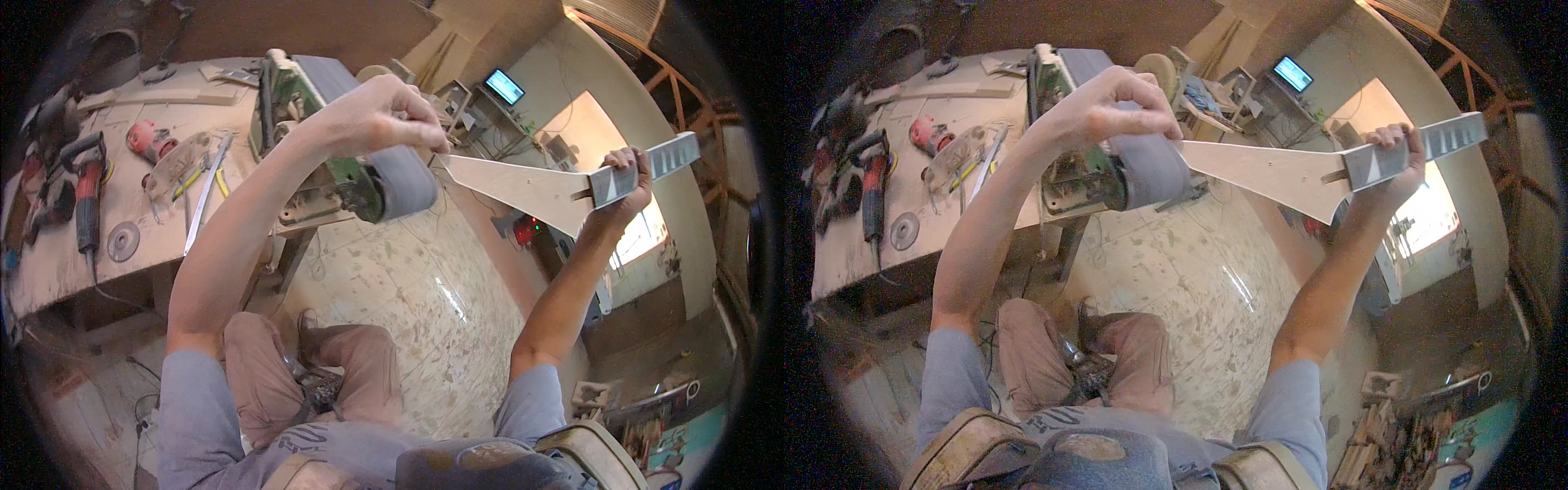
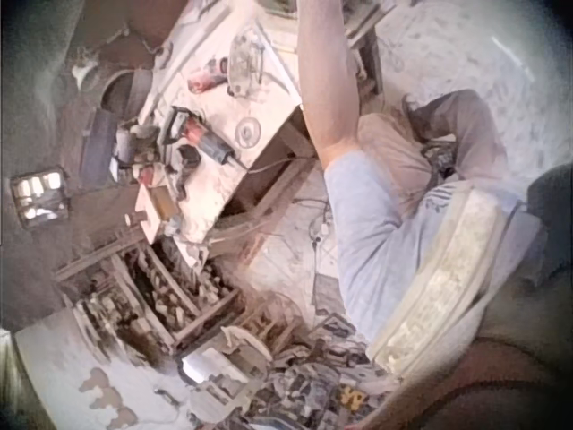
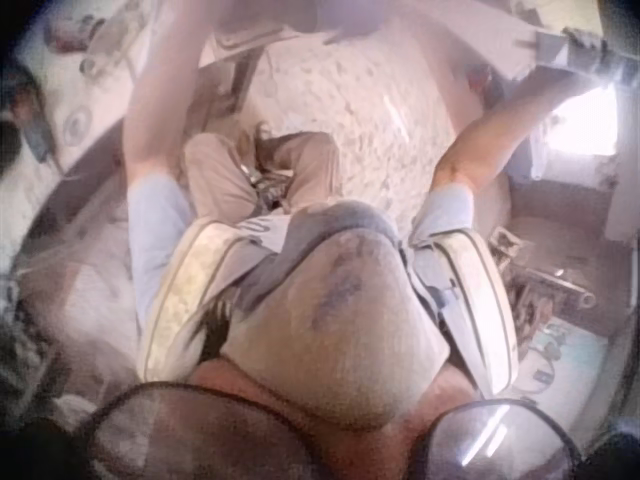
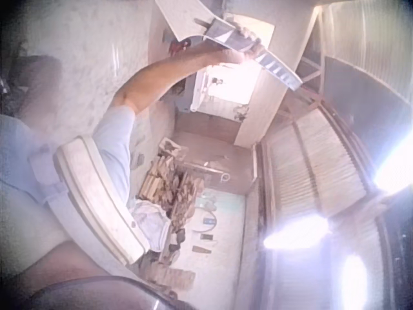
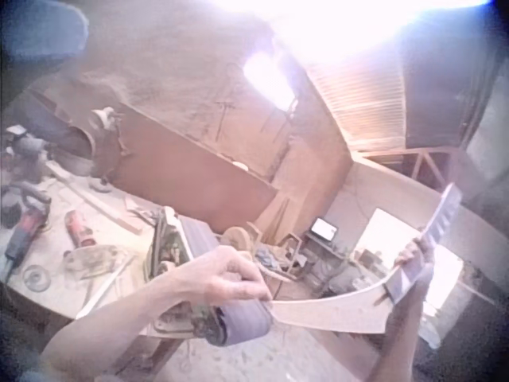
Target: The person uses a belt sander to shape and smooth the headstock and neck of a wooden guitar component, turning the piece over to work on different edges.
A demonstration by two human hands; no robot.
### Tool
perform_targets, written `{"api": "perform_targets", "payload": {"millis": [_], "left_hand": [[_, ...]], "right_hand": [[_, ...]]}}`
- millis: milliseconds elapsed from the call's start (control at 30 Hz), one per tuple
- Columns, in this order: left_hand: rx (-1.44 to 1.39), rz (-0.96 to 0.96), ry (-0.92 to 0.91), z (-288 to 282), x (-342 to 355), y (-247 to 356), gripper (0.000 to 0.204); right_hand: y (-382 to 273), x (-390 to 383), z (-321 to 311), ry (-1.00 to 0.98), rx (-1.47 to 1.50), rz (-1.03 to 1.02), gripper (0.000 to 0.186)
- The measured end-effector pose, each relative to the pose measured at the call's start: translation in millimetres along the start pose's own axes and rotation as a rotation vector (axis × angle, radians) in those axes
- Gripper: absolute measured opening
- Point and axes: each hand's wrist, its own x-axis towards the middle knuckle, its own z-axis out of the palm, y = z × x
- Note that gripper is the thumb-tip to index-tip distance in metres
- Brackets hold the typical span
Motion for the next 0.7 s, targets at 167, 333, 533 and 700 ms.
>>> {"api": "perform_targets", "payload": {"millis": [167, 333, 533, 700], "left_hand": [[0.048, 0.043, -0.064, 25, 8, 19, 0.019], [0.041, 0.031, -0.039, 63, 18, 34, 0.018], [0.086, -0.009, -0.039, 106, 31, 55, 0.014], [0.183, 0.049, -0.033, 139, 41, 61, 0.015]], "right_hand": [[-11, -28, -42, 0.097, 0.109, 0.044, 0.013], [-34, -48, -87, 0.143, 0.263, 0.093, 0.014], [-60, -74, -135, 0.237, 0.255, 0.09, 0.014], [-74, -100, -168, 0.316, 0.204, 0.058, 0.015]]}}
